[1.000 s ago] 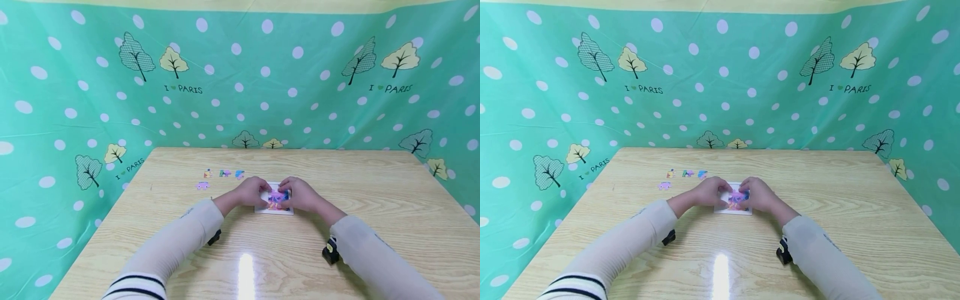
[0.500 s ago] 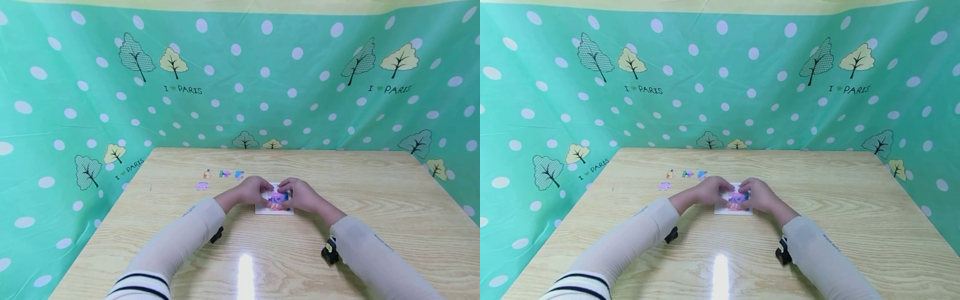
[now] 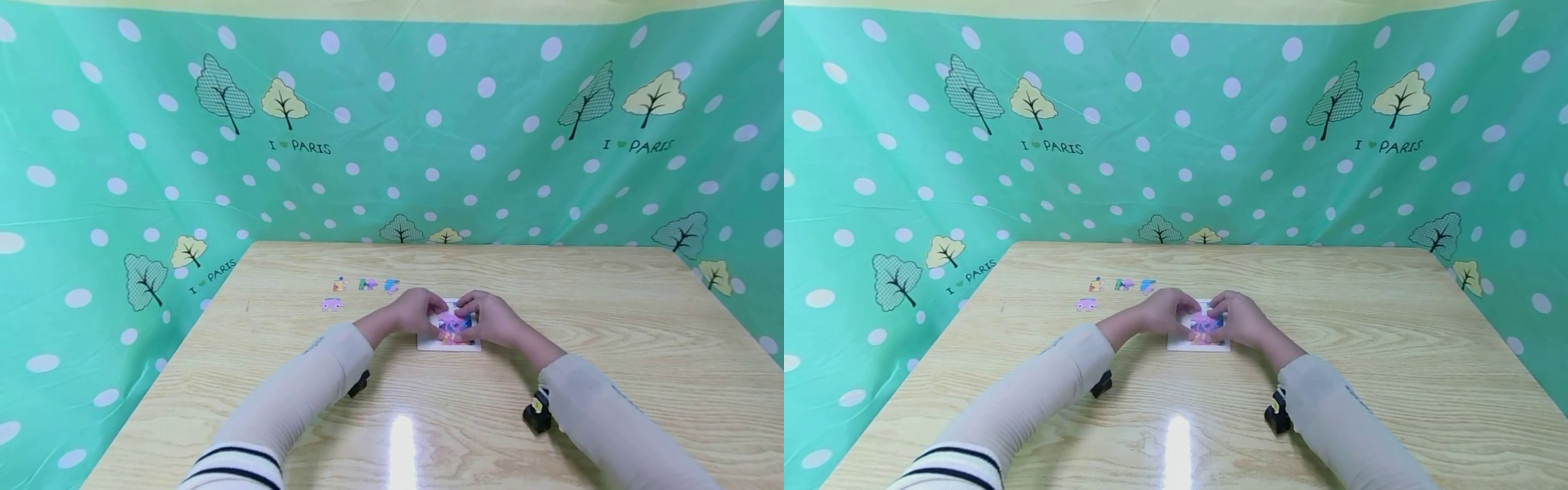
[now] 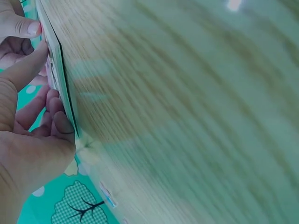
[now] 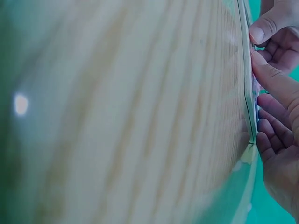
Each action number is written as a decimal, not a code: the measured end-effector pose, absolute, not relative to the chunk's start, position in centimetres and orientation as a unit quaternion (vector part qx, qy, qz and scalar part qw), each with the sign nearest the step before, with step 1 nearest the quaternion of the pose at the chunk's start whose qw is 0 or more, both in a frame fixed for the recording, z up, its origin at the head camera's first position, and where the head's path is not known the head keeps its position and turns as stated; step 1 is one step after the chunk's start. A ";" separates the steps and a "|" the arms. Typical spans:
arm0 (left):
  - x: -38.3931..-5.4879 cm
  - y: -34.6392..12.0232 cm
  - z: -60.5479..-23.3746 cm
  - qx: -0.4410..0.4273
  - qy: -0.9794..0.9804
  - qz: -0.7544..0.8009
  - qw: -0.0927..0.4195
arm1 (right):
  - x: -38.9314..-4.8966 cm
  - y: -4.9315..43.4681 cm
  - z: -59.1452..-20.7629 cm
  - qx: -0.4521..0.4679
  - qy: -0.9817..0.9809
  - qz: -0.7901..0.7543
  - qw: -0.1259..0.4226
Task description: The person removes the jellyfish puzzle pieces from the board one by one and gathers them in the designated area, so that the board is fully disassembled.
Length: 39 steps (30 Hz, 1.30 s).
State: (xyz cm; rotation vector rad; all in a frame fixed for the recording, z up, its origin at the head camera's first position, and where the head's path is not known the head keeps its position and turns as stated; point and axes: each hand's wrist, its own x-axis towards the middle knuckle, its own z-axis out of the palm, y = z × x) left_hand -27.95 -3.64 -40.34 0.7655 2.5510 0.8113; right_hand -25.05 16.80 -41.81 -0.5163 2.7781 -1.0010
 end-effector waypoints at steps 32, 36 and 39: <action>-28.5 -4.6 -41.0 0.212 0.855 0.429 0.202 | -25.1 16.8 -41.9 -0.161 0.923 -0.340 0.083; -28.5 -5.2 -40.7 0.201 0.847 0.449 0.201 | -25.1 16.9 -41.9 -0.167 0.923 -0.338 0.079; -28.6 -5.6 -40.4 0.194 0.842 0.462 0.201 | -25.0 16.9 -41.8 -0.166 0.923 -0.338 0.080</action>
